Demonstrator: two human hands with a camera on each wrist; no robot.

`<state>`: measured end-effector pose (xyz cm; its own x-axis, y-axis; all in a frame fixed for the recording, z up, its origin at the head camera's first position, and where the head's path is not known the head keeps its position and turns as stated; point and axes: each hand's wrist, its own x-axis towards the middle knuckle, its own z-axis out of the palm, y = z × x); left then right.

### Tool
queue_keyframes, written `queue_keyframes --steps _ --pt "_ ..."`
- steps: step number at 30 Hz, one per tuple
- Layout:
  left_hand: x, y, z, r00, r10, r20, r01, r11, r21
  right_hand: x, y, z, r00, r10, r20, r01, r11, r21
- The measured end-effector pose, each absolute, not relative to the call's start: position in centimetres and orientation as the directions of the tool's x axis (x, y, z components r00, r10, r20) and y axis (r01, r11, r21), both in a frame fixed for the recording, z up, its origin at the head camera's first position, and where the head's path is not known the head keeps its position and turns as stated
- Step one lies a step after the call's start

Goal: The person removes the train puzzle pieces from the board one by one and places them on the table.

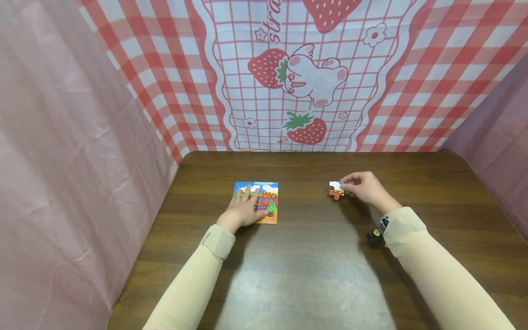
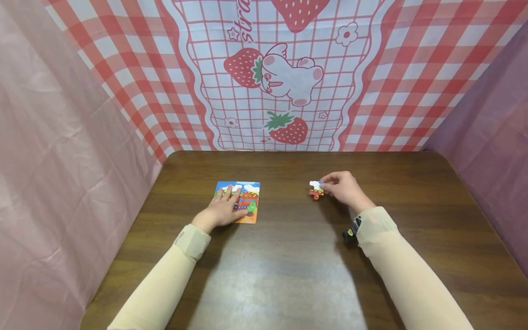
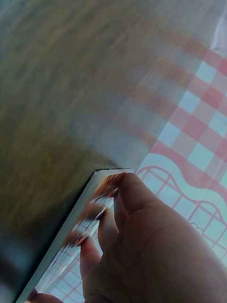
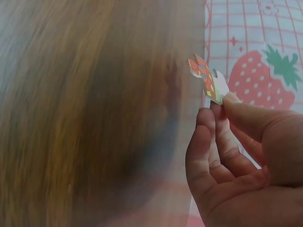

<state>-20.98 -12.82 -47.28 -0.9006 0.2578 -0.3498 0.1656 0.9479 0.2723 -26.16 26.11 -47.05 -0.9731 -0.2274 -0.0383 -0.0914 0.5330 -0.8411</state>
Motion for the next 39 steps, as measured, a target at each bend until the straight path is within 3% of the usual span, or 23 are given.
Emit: queue_keyframes --steps 14,23,39 --pt "-20.9 -13.0 -47.3 -0.901 0.264 -0.346 0.171 0.946 0.276 -26.1 29.2 -47.3 -0.974 -0.21 -0.086 -0.073 0.647 -0.759" --pt "-21.0 -12.9 -47.1 -0.899 0.265 -0.347 0.174 0.946 0.272 -26.6 28.9 -47.7 -0.98 -0.195 -0.032 -0.133 0.771 -0.623" --pt "-20.9 -13.0 -47.0 -0.9 0.265 -0.345 0.171 0.945 0.281 -26.6 28.6 -48.1 -0.987 -0.163 0.001 -0.132 0.795 -0.592"
